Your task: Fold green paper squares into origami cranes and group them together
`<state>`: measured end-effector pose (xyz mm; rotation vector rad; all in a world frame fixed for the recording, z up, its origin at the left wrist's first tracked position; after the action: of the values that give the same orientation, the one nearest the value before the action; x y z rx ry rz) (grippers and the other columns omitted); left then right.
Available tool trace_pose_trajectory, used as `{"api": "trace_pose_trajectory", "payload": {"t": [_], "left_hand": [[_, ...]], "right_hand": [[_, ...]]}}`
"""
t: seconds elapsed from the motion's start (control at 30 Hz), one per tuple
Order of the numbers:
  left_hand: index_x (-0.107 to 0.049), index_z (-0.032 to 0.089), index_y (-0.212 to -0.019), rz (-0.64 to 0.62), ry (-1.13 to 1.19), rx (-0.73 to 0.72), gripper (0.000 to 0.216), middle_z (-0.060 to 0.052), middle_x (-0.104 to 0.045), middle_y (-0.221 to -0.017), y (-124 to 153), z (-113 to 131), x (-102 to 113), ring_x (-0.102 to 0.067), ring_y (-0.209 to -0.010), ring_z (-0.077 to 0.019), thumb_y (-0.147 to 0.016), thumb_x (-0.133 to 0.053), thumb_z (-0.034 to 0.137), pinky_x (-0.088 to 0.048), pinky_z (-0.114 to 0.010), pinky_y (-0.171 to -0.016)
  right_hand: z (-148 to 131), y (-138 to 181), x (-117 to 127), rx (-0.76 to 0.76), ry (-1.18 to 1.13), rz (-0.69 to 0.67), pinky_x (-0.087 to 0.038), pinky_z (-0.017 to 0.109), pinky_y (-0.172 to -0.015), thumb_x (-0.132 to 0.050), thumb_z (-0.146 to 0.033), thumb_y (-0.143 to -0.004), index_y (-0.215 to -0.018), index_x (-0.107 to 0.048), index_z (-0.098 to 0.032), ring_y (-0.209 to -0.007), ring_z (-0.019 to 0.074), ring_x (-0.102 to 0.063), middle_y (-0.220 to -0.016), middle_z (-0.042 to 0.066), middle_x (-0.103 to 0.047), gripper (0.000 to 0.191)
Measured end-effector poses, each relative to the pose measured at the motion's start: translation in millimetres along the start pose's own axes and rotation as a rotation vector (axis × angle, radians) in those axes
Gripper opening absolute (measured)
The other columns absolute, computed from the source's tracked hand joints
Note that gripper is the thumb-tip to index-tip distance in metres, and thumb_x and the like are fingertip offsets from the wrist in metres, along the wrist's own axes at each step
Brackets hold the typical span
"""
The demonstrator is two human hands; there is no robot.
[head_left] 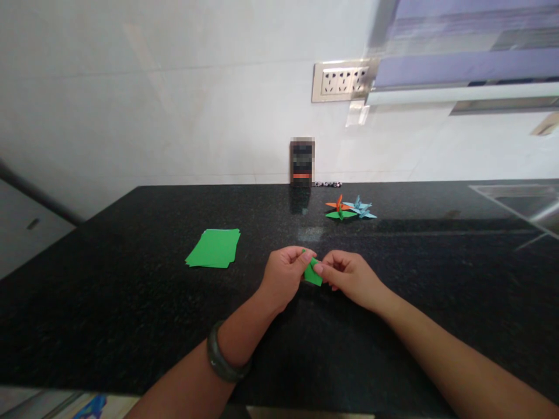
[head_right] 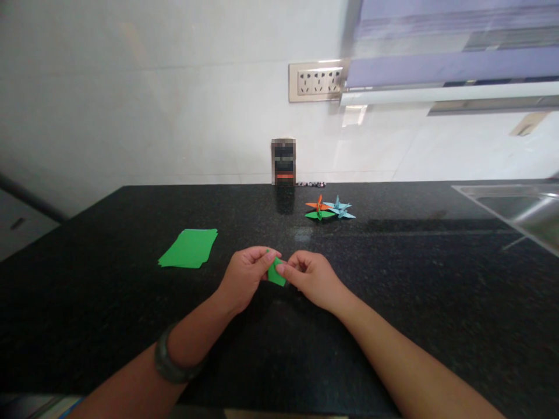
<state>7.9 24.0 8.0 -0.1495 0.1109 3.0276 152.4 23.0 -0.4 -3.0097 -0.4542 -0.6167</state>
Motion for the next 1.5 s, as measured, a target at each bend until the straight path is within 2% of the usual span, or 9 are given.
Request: {"api": "trace_pose_trajectory", "payload": {"t": [0.3,0.63,0.8,1.1,1.17,1.3,1.5], "left_hand": [[-0.063,0.011,-0.07,-0.025,0.036,0.017,0.02,0.0,-0.059,-0.056,0.9,-0.3,-1.3,-0.05,-0.049,-0.0075,-0.067,-0.066,0.031,-0.037,-0.019,-0.048],[-0.064,0.012,-0.068,-0.051,0.045,0.049,0.024,0.0,-0.06,-0.057,1.1,-1.2,-1.9,-0.051,-0.05,-0.0091,-0.064,-0.069,0.035,-0.04,-0.021,-0.049],[-0.064,0.011,-0.066,-0.005,0.004,0.076,0.024,-0.002,-0.06,-0.056,0.8,-3.6,-1.1,-0.051,-0.048,-0.0093,-0.068,-0.064,0.035,-0.039,-0.022,-0.047],[-0.062,0.012,-0.072,-0.011,0.23,0.268,0.029,-0.002,-0.06,-0.06,3.6,-0.2,-3.0,-0.055,-0.051,-0.0123,-0.068,-0.062,0.041,-0.047,-0.028,-0.052],[-0.061,0.012,-0.072,-0.015,0.175,0.251,0.033,-0.001,-0.058,-0.06,3.2,-0.1,-2.5,-0.055,-0.053,-0.0119,-0.069,-0.061,0.045,-0.046,-0.027,-0.052],[-0.057,0.013,-0.058,-0.056,0.01,0.11,0.035,0.002,-0.051,-0.051,2.1,-0.7,-1.3,-0.047,-0.048,-0.0084,-0.065,-0.065,0.046,-0.038,-0.022,-0.048],[-0.049,0.014,-0.047,0.02,-0.139,-0.017,0.039,0.005,-0.04,-0.043,2.0,-1.1,0.1,-0.034,-0.043,-0.0063,-0.067,-0.064,0.043,-0.025,-0.021,-0.042]], "right_hand": [[-2.7,-1.0,0.7,0.003,0.098,0.0,-0.035,0.02,-0.043,-0.053,-0.039,-0.076,-0.056,-0.053,-0.016,-0.045,0.0087,-0.047,-0.051,0.0,-0.055,0.03],[-2.1,1.1,0.7,-0.024,0.046,-0.035,-0.036,0.019,-0.043,-0.057,-0.038,-0.075,-0.054,-0.053,-0.016,-0.043,0.008,-0.047,-0.05,0.0,-0.056,0.03],[-3.8,1.0,-0.5,-0.024,0.021,-0.046,-0.037,0.019,-0.044,-0.06,-0.036,-0.073,-0.055,-0.053,-0.016,-0.044,0.0076,-0.047,-0.05,-0.001,-0.056,0.028],[-4.3,0.6,1.7,-0.062,-0.209,-0.114,-0.035,0.018,-0.043,-0.062,-0.046,-0.07,-0.059,-0.051,-0.015,-0.043,0.0061,-0.044,-0.048,-0.004,-0.05,0.035],[-3.9,0.8,2.2,-0.066,-0.229,-0.113,-0.036,0.018,-0.043,-0.062,-0.048,-0.07,-0.059,-0.051,-0.015,-0.043,0.006,-0.044,-0.049,-0.004,-0.05,0.037],[-3.7,0.8,1.4,-0.059,-0.225,-0.122,-0.038,0.019,-0.045,-0.061,-0.05,-0.071,-0.059,-0.051,-0.015,-0.045,0.0065,-0.045,-0.051,-0.003,-0.051,0.038],[-8.0,3.9,-5.9,0.001,-0.088,-0.118,-0.039,0.02,-0.045,-0.055,-0.052,-0.075,-0.063,-0.052,-0.016,-0.047,0.0079,-0.047,-0.055,-0.002,-0.051,0.039]]}}
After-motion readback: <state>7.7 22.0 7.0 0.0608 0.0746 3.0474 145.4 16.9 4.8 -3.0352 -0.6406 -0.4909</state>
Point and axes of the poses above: each hand's wrist, its own y-axis away from the middle knuckle, its own x-axis out of the back of the hand, z = x × y, the point moved 2 cm from there along -y, towards the middle knuckle
